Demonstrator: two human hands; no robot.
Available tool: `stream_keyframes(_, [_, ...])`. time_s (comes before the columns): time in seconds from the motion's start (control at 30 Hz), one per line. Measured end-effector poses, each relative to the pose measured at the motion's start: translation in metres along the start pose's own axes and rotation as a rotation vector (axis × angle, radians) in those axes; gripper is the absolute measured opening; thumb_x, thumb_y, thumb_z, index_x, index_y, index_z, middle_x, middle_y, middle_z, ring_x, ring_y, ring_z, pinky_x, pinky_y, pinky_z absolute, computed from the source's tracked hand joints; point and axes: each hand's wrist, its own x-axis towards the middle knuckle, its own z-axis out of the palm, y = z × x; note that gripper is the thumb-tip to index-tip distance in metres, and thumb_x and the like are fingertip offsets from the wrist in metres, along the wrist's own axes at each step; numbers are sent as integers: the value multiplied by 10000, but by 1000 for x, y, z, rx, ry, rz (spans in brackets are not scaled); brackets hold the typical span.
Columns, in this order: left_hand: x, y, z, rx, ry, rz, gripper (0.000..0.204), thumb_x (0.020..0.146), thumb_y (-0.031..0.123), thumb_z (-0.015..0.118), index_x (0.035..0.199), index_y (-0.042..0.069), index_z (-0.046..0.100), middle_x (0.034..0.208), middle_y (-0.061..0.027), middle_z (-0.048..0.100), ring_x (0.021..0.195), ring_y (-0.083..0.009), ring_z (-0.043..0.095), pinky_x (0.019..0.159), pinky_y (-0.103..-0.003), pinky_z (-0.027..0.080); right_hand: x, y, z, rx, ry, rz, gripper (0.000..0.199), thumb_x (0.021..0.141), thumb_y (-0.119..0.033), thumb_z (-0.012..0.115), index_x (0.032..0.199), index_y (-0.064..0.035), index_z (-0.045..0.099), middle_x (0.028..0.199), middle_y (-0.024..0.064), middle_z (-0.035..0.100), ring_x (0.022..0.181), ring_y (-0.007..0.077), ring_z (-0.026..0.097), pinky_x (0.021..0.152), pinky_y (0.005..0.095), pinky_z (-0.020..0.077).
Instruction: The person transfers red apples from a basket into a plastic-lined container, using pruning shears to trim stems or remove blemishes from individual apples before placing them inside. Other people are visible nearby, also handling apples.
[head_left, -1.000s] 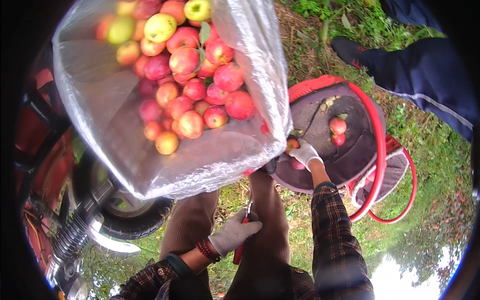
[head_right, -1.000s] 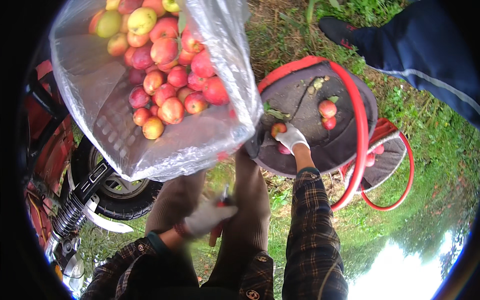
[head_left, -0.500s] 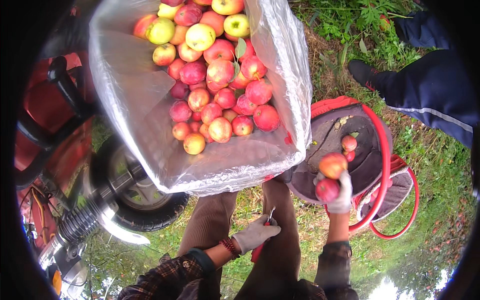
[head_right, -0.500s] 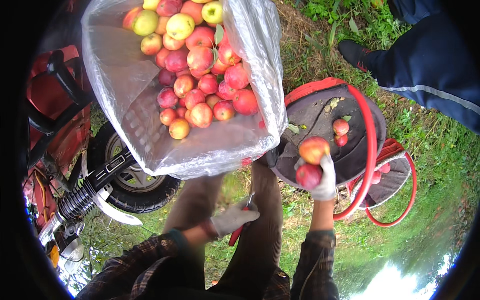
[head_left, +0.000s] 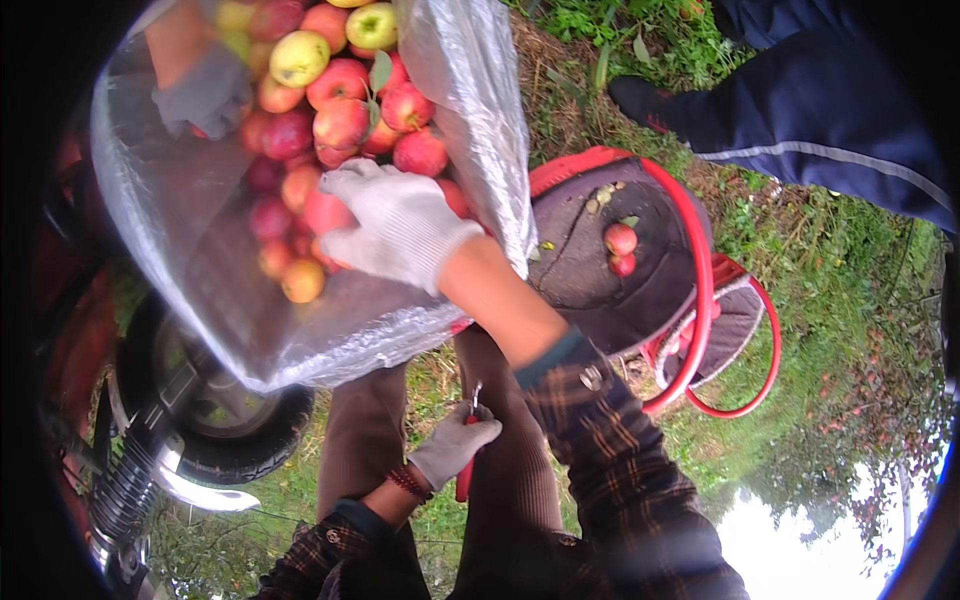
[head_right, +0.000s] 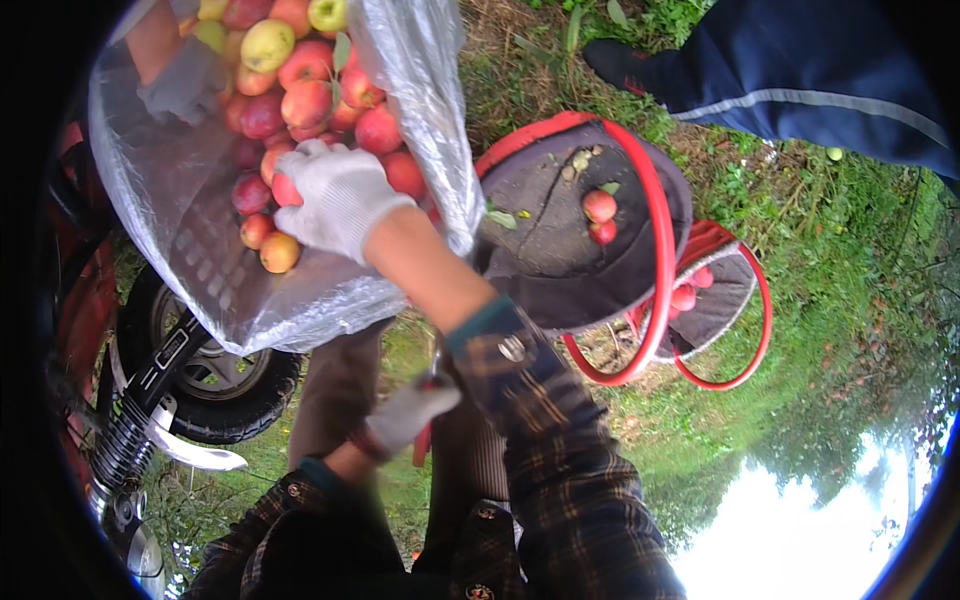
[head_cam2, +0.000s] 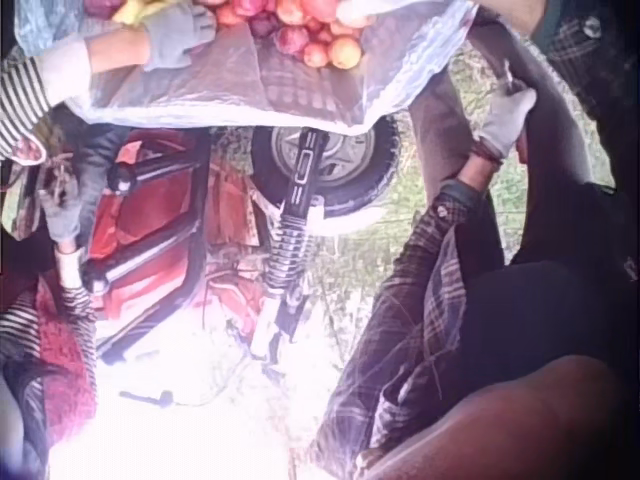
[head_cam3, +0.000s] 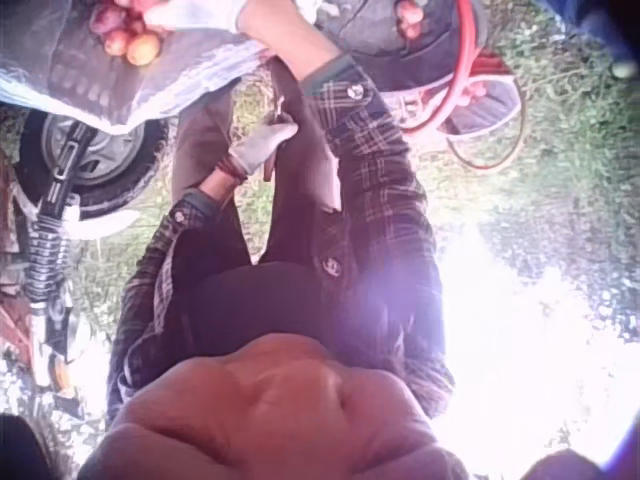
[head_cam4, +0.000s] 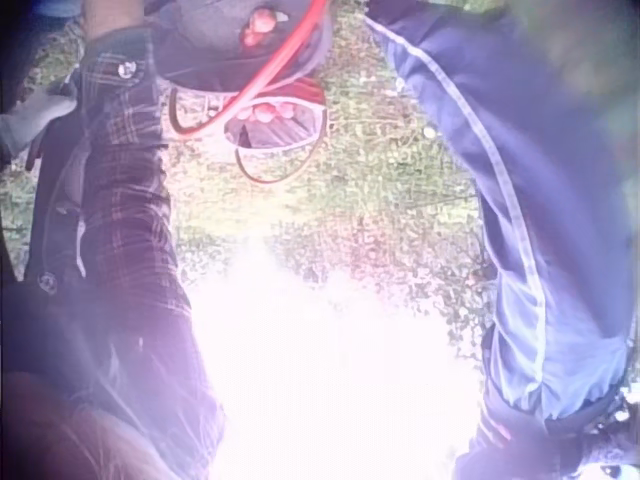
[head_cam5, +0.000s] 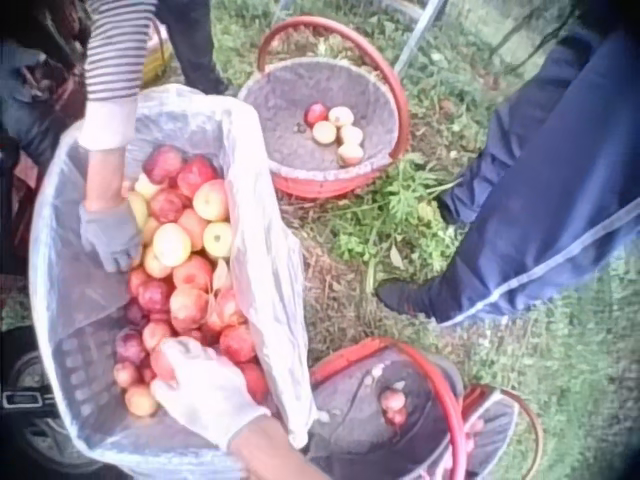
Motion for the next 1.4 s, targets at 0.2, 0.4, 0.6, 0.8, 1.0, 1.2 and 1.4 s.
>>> stream_keyframes(0.2, [-2, -3, -8, 16, 24, -37, 194, 828, 186, 631, 935, 52, 540, 761, 3, 539, 692, -84, 509, 619, -247, 436, -129, 37, -67, 895, 893, 551, 122, 894, -147, 544, 973, -59, 569, 914, 61, 629, 793, 182, 617, 754, 334, 513])
stream_keyframes(0.4, [-4, 13, -11, 156, 21, -49, 244, 798, 211, 661, 927, 38, 546, 760, 0, 545, 699, -81, 508, 638, -257, 441, -245, 262, -50, 625, 1183, 1375, 257, 800, -207, 659, 1003, -65, 592, 896, 28, 613, 833, 161, 565, 741, 380, 460])
stream_keyframes(0.6, [-7, 48, -22, 88, 47, -265, 280, 800, 197, 653, 1005, 41, 541, 789, -2, 527, 739, -86, 494, 686, -254, 429, -275, 346, -55, 154, 825, 1274, 603, 776, -484, 648, 1092, 29, 615, 898, 90, 648, 735, 152, 574, 709, 298, 461])
stream_keyframes(0.8, [-11, 65, -14, 65, 38, -363, 230, 817, 201, 627, 959, 45, 535, 775, 1, 526, 705, -83, 498, 653, -251, 427, -263, 301, -6, 393, 509, 1307, 593, 794, -505, 628, 1077, 16, 614, 941, 142, 638, 853, 198, 585, 818, 315, 445])
stream_keyframes(1.0, [-12, 50, -19, 76, 87, -282, 227, 807, 209, 637, 941, 54, 539, 769, 1, 526, 693, -83, 496, 647, -252, 426, -217, 266, 45, 793, 1056, 1193, 669, 739, -342, 724, 1239, 40, 498, 1140, 119, 586, 997, 184, 558, 910, 302, 405])
stream_keyframes(1.2, [-12, 54, -16, 110, 67, -299, 227, 821, 225, 629, 940, 52, 544, 774, -3, 534, 698, -86, 501, 635, -258, 429, -203, 303, 13, 246, 1084, 1057, 772, 700, -367, 723, 1275, 72, 452, 1224, 225, 538, 1125, 280, 533, 980, 329, 373])
stream_keyframes(1.4, [-9, 41, -11, 151, -3, -200, 262, 833, 253, 623, 956, 35, 547, 758, -9, 548, 696, -93, 515, 629, -258, 432, -206, 237, -30, 1132, 1199, 737, 580, 825, -305, 635, 1251, 43, 451, 1205, 149, 524, 1122, 256, 501, 955, 404, 406])
